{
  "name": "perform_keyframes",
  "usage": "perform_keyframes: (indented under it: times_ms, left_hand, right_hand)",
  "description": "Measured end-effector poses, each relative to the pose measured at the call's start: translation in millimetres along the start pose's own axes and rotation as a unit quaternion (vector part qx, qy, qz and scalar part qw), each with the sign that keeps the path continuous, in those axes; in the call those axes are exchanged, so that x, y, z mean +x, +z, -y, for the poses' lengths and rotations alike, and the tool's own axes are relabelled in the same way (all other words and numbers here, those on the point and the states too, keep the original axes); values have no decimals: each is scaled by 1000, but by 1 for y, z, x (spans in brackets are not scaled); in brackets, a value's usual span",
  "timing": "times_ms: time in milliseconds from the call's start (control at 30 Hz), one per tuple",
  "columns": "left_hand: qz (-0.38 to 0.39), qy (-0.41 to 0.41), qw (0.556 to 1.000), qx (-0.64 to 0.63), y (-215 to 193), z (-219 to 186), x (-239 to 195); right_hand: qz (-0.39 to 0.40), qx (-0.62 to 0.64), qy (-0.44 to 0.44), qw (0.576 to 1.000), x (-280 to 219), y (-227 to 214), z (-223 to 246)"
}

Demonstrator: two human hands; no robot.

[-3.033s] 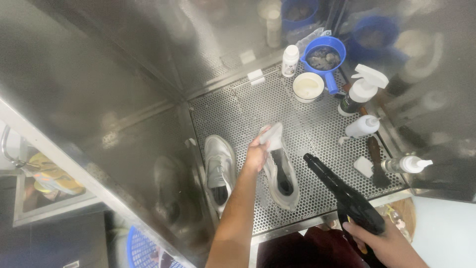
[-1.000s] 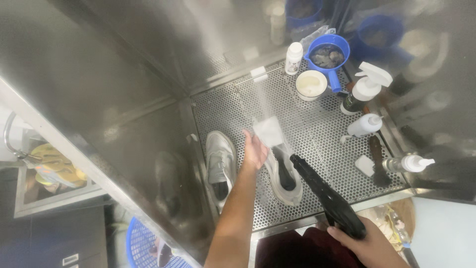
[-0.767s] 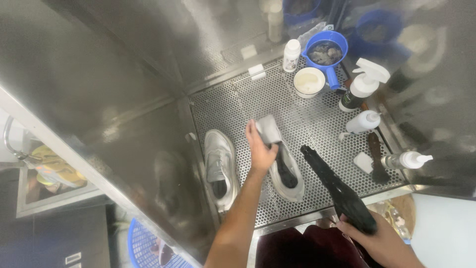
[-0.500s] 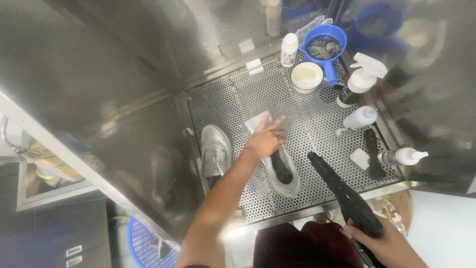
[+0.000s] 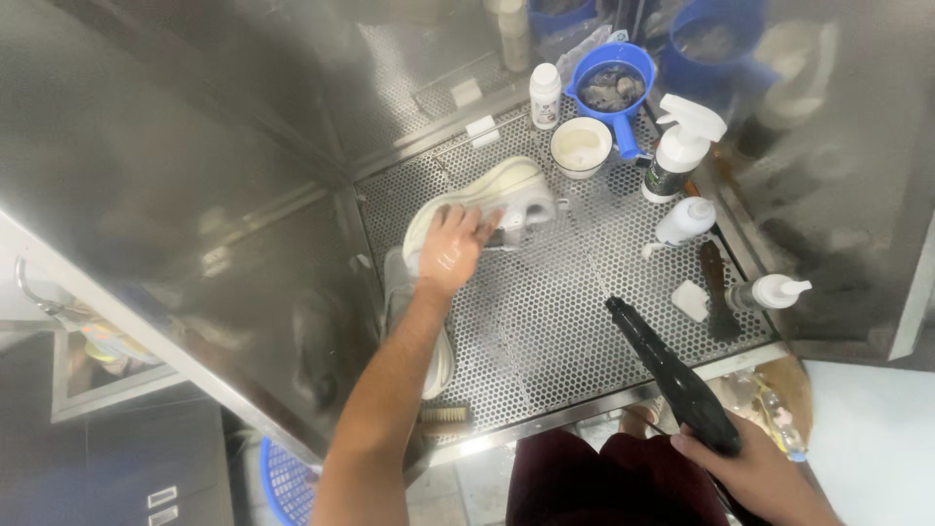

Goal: The person cleans a pair of white sneakers using a handheld steam cleaner and a white cloth. They systematically direct steam onto the shoe's upper, sole, and interior while wiping the surface with the cloth to remove dirt and moisture.

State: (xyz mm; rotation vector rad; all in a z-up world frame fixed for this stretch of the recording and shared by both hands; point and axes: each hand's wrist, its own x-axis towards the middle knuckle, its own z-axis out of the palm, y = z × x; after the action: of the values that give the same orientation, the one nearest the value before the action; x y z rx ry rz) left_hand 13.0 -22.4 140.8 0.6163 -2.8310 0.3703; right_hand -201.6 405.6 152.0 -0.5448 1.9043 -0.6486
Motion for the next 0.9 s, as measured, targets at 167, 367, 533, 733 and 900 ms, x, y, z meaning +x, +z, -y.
perform_keyframes:
  times_ms: [167, 367, 533, 733, 900]
  left_hand:
    - [23, -26, 999, 25, 43, -47, -34]
    - [104, -188, 972, -100, 48, -64, -33]
    - [133, -254, 954, -91, 46, -56, -14]
    - [226, -371, 874, -220, 34, -41, -1]
    - [123, -351, 891, -259, 46, -31, -17]
  right_hand:
    - [22, 2, -36, 999, 6, 2, -3]
    - [23, -38, -12, 999, 6, 1, 5]
    - [13, -34, -6, 999, 6, -1, 2]
    - [10, -52, 8, 999, 9, 0, -2]
    - [7, -21, -8, 1000, 6, 1, -4]
